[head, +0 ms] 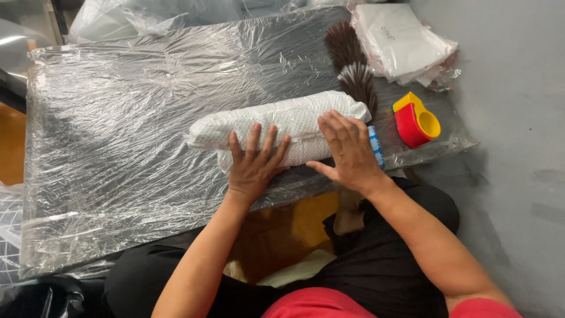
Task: Rolling a white pillow and placing it into a black plastic shipping bag, sealing it with tape, and then placing it into a larger clear plastic bag.
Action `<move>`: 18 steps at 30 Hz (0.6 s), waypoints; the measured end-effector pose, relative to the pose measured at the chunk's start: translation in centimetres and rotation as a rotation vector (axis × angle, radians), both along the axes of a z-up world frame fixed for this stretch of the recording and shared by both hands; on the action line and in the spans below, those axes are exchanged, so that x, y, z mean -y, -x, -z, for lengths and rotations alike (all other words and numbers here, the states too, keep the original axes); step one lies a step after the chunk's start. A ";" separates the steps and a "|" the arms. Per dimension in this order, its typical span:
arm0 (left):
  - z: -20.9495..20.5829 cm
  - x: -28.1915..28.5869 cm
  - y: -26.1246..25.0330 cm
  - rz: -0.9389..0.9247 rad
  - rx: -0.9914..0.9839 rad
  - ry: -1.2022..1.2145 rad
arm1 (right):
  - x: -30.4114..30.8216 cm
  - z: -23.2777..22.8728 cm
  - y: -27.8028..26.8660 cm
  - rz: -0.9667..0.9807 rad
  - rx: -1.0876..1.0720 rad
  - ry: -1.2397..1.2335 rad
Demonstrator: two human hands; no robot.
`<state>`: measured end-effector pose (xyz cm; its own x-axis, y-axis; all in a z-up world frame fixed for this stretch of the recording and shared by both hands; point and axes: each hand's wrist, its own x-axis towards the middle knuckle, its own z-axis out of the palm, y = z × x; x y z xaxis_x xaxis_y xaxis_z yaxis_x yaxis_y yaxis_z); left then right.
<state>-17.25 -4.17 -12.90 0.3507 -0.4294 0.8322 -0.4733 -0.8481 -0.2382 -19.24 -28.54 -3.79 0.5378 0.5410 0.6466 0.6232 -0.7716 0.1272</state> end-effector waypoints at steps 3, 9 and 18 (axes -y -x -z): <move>0.4 -0.1 -0.2 -0.002 -0.009 -0.005 | 3.9 -0.8 -1.1 -0.041 -0.003 -0.196; 0.8 -0.1 -0.1 -0.008 -0.014 -0.013 | 21.9 6.5 -6.6 0.635 -0.313 -0.133; 0.4 0.0 -0.1 0.005 -0.002 0.003 | 23.8 7.7 -7.2 1.061 -0.972 -0.034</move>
<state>-17.16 -4.13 -13.34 0.3503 -0.4286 0.8328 -0.4776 -0.8466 -0.2348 -12.09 -52.32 -11.50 0.8966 -0.3953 -0.1996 -0.4095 -0.9116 -0.0343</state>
